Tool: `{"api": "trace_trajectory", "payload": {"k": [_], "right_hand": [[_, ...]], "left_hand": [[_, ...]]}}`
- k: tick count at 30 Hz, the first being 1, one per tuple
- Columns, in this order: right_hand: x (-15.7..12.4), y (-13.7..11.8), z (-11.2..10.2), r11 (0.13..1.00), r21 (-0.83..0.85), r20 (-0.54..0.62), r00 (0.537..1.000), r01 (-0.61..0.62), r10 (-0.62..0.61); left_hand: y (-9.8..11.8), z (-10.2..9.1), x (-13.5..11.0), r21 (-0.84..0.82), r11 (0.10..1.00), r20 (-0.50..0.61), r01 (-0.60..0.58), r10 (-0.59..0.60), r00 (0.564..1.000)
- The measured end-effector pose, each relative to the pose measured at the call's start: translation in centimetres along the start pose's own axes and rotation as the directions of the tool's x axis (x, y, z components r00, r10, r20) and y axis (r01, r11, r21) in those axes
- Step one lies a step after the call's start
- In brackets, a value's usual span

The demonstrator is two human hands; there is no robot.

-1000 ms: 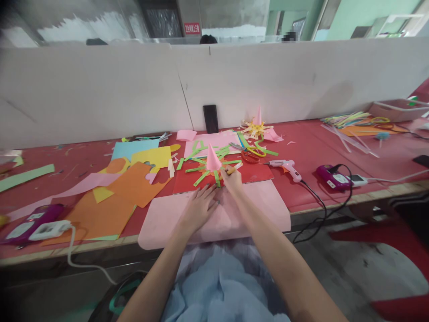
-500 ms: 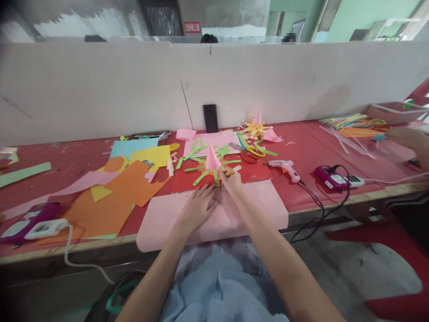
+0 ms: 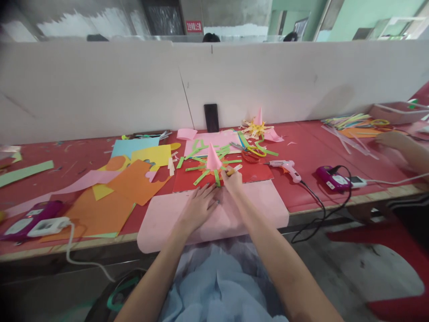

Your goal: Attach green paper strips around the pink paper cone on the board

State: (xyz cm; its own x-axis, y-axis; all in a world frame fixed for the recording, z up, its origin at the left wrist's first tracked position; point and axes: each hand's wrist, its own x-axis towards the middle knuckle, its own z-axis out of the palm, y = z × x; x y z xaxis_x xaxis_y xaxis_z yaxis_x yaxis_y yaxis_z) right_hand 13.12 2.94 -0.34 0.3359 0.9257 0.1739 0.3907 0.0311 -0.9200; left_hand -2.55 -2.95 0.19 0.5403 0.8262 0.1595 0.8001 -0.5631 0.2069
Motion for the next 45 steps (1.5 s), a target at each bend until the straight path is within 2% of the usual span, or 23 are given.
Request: {"api": "trace_trajectory", "payload": {"k": [3, 8, 15, 22, 28, 36, 45], "right_hand": [[0.2, 0.35, 0.1, 0.997, 0.073, 0.03, 0.999, -0.028, 0.025], [0.23, 0.62, 0.19, 0.991, 0.128, 0.003, 1.0, -0.027, 0.027], [0.0, 0.13, -0.21, 0.998, 0.067, -0.011, 1.0, -0.003, 0.004], [0.08, 0.43, -0.14, 0.996, 0.084, -0.049, 0.999, 0.026, -0.022], [0.27, 0.69, 0.09, 0.996, 0.089, -0.036, 0.999, 0.02, -0.017], [0.07, 0.46, 0.26, 0.995, 0.104, 0.03, 1.0, 0.0, -0.003], [-0.27, -0.03, -0.04, 0.997, 0.078, 0.032, 0.999, 0.012, -0.014]], "left_hand": [[-0.05, 0.0, -0.02, 0.004, 1.0, -0.004, -0.01, 0.01, 1.0], [-0.07, -0.1, -0.09, 0.004, 1.0, -0.024, -0.026, 0.026, 0.999], [0.05, -0.14, -0.17, -0.006, 0.998, -0.031, -0.069, 0.068, 0.997], [0.31, -0.08, -0.12, -0.015, 1.0, -0.026, -0.003, 0.002, 1.0], [0.29, -0.14, -0.18, -0.006, 1.0, -0.018, 0.005, -0.005, 1.0], [0.01, -0.13, -0.22, 0.008, 0.999, -0.042, -0.053, 0.054, 0.998], [0.19, -0.22, -0.12, 0.006, 0.999, -0.049, -0.047, 0.047, 0.998]]}}
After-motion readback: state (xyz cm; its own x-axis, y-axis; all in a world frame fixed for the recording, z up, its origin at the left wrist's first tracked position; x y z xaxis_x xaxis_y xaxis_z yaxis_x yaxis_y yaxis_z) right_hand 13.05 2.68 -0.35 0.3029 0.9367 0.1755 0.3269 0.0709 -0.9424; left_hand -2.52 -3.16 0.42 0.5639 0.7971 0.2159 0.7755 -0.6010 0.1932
